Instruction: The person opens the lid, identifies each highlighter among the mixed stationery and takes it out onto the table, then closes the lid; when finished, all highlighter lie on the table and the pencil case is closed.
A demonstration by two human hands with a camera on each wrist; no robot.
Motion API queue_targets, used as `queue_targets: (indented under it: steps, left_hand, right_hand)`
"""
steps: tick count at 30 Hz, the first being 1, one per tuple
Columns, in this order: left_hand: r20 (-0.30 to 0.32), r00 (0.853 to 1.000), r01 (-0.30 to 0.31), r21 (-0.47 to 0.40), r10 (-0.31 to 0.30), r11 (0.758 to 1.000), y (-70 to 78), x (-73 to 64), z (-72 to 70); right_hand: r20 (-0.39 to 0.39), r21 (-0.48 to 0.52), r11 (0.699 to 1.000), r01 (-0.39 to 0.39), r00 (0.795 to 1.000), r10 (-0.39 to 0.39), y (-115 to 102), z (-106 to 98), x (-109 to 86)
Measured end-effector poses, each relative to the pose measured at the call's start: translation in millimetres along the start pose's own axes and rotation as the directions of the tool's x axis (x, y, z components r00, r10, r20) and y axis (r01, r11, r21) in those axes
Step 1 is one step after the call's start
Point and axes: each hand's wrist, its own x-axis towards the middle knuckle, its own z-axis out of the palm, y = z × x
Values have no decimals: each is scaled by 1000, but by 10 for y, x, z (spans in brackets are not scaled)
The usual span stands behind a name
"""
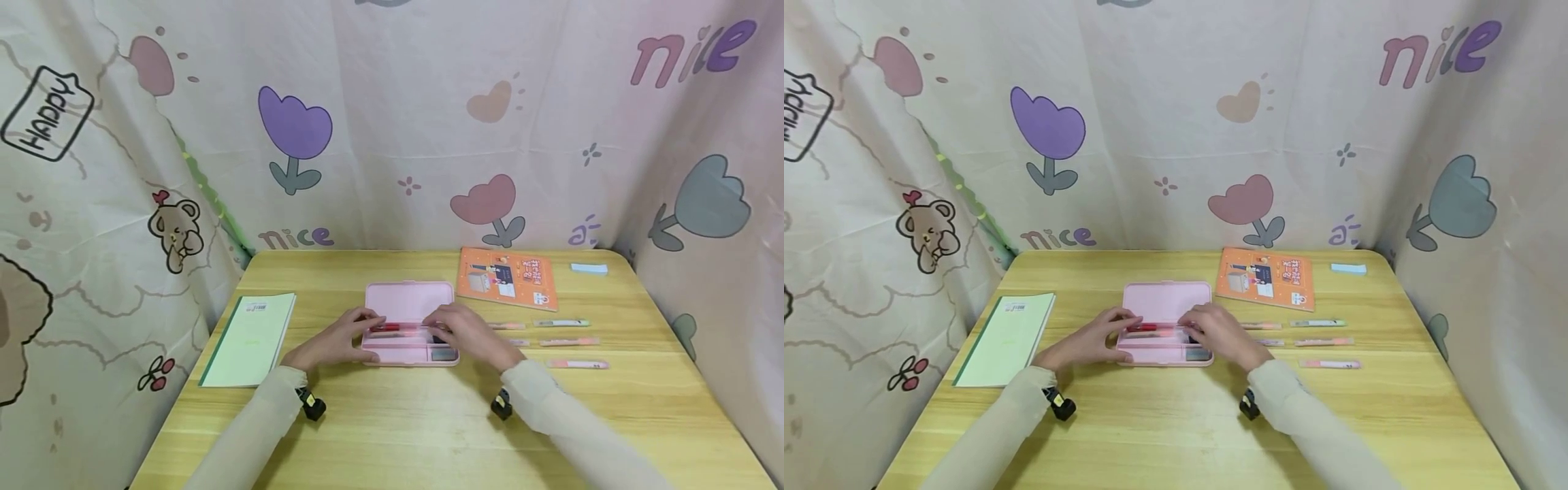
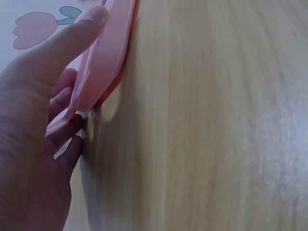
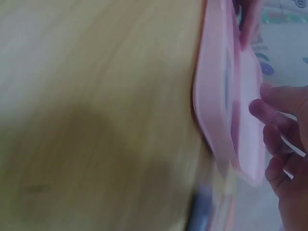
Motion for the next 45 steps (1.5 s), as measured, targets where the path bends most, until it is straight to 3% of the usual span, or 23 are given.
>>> queue_targets:
  steps: [12, 22, 29, 36, 40, 45]
  left_hand:
    - [6, 1000, 3, -9, -3, 1000, -6, 18, 8]
    - [7, 1000, 15, -13, -14, 1000, -24, 13, 25]
    - [6, 1000, 27, -17, -27, 1000, -21, 24, 24]
    - [6, 1000, 25, -8, -25, 1000, -24, 29, 15]
    - [4, 1000, 29, -7, -29, 1000, -37, 26, 16]
    - [8, 999, 35, -9, -35, 999, -49, 32, 25]
  right_hand:
    - [45, -222, 971, 85, 996, -77, -133, 249, 224]
    - [-5, -269, 963, 7, 1000, -9, -136, 206, 167]
    - [-110, -168, 985, -33, 994, 14, 112, -192, -213]
    - [-152, -130, 975, -181, 975, 161, 380, -619, -799]
    - [-143, -145, 960, -238, 966, 217, 459, -729, -1118]
    - [-133, -199, 960, -198, 976, 174, 514, -735, -1420]
